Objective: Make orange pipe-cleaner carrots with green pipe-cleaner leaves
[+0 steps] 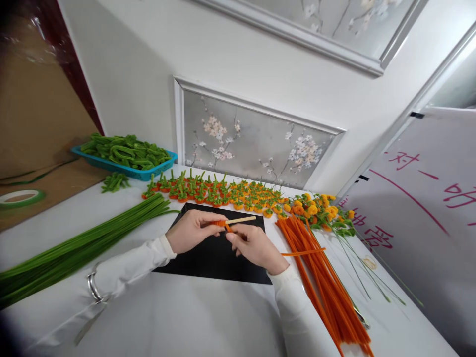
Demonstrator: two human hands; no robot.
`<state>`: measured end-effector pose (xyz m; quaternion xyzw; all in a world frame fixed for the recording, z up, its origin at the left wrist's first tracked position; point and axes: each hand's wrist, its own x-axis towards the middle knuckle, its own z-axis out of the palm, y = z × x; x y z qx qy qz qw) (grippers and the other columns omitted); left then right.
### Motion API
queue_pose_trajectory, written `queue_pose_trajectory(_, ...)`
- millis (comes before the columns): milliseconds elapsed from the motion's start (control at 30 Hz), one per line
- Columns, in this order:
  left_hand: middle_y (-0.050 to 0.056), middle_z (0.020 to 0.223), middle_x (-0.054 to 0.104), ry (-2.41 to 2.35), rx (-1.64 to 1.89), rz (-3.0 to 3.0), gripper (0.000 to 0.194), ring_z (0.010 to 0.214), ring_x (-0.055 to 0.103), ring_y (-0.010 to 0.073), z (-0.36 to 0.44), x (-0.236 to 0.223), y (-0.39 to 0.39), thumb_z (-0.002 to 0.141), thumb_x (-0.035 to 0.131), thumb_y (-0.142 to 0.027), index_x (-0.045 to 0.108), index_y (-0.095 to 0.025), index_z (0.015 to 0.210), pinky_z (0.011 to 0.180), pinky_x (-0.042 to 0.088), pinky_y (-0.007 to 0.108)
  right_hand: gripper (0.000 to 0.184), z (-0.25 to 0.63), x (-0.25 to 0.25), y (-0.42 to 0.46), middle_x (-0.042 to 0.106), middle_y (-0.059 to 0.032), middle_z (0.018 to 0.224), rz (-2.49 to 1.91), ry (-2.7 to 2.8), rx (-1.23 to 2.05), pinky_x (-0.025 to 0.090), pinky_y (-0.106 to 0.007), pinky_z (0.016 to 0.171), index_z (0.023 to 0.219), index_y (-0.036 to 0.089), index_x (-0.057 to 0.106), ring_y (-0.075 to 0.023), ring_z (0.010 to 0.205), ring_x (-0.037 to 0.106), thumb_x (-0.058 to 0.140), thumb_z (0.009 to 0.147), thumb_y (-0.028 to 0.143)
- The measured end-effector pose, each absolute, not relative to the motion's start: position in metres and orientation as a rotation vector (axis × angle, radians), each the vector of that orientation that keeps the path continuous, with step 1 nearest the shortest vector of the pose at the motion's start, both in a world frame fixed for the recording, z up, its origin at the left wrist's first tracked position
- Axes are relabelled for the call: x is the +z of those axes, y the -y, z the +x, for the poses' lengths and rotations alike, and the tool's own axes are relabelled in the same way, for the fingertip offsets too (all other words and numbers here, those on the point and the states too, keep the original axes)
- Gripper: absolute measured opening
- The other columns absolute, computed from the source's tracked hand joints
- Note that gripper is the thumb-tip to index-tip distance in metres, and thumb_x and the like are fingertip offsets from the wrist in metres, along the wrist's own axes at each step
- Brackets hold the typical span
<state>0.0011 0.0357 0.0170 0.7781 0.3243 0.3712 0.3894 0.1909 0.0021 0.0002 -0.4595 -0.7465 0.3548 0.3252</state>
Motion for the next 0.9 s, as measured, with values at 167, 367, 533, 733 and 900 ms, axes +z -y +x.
queue_pose_trajectory(167,0.002,0.081,0.067,-0.778,0.820,1.977,0.018,0.065,0.062,0.0122,0.002,0.012,-0.038,0.078,0.053,-0.021,0.067,-0.014,0.088,0.061,0.050,0.021,0.035,0.182,0.002,-0.002,0.056,-0.0009,0.074,-1.068,1.623,0.969,0.049,-0.026,0.058,0.078,0.018,0.052,-0.0124,0.058,0.060,0.045,0.086,0.051)
queue_pose_trajectory(367,0.000,0.072,0.063,-0.844,0.823,2.204,0.016,0.059,0.055,0.0108,0.000,0.018,-0.035,0.080,0.049,-0.018,0.063,-0.016,0.086,0.059,0.043,0.021,0.032,0.175,-0.002,-0.002,0.056,0.0003,0.076,-1.077,1.558,1.072,0.048,-0.025,0.050,0.085,0.019,0.049,-0.0116,0.053,0.059,0.041,0.088,0.050)
queue_pose_trajectory(533,0.002,0.080,0.066,-0.904,0.942,2.244,0.016,0.071,0.059,0.0134,-0.004,0.021,-0.043,0.081,0.049,-0.018,0.062,-0.015,0.088,0.068,0.043,0.022,0.017,0.178,-0.001,0.004,0.058,0.0010,0.071,-1.254,2.000,0.562,0.040,-0.023,0.052,0.087,0.020,0.057,-0.0111,0.055,0.054,0.051,0.086,0.035)
queue_pose_trajectory(733,0.000,0.071,0.067,-1.068,0.888,2.369,0.016,0.063,0.059,0.0133,-0.011,0.018,-0.049,0.080,0.050,-0.017,0.063,-0.016,0.090,0.062,0.041,0.022,0.026,0.176,0.008,0.016,0.060,-0.0026,0.070,-1.348,2.210,-0.183,0.032,-0.025,0.053,0.077,0.019,0.062,-0.0134,0.060,0.055,0.043,0.092,0.026)
queue_pose_trajectory(900,0.000,0.076,0.068,-1.080,0.744,2.524,0.018,0.068,0.061,0.0144,-0.010,0.023,-0.040,0.082,0.049,-0.017,0.065,-0.020,0.087,0.062,0.039,0.021,0.024,0.176,0.013,0.018,0.064,-0.0041,0.082,-1.218,2.152,-0.241,0.039,-0.023,0.063,0.094,0.021,0.065,-0.0140,0.073,0.060,0.043,0.094,0.029)
